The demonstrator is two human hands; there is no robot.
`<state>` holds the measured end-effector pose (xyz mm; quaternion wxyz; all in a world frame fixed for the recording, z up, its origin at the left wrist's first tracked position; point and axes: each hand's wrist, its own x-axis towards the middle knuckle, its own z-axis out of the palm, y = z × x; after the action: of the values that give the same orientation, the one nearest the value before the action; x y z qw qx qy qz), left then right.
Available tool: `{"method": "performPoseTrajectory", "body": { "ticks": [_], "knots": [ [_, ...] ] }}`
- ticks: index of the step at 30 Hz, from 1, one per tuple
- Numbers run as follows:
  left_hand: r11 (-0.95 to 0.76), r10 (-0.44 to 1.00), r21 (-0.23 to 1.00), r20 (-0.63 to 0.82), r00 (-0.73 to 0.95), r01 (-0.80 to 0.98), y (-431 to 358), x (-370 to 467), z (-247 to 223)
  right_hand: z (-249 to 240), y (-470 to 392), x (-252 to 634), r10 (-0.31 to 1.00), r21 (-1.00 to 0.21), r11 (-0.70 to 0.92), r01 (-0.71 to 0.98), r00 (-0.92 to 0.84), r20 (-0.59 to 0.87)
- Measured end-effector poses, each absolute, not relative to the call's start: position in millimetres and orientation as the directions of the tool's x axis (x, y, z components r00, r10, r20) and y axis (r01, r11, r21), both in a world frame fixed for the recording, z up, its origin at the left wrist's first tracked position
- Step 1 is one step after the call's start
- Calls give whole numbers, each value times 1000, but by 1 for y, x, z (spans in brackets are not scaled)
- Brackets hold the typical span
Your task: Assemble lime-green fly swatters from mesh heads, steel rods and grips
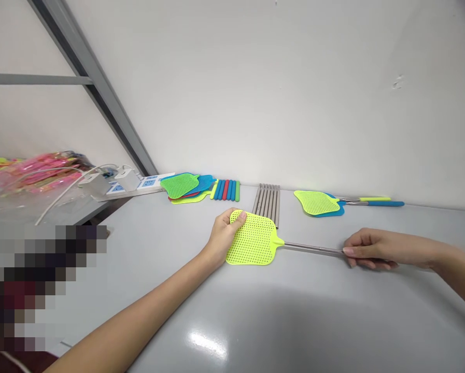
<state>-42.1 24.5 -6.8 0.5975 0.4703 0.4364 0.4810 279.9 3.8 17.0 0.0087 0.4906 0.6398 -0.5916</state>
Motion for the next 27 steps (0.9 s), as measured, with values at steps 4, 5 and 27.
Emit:
{"method": "performPoseTrajectory", "body": {
  "ticks": [4, 5, 27],
  "knots": [
    [109, 992, 986, -99, 84, -122, 23, -43, -5, 13, 2, 270, 635, -761, -171, 626, -520, -571],
    [114, 991, 987, -105, 80, -115, 23, -43, -5, 13, 2, 268, 630, -764, -185, 618, -523, -575],
    [217, 972, 971, -207, 110, -97, 7, -33, 0, 6, -3, 254, 585, -806, -271, 526, -575, -572]
  ]
}}
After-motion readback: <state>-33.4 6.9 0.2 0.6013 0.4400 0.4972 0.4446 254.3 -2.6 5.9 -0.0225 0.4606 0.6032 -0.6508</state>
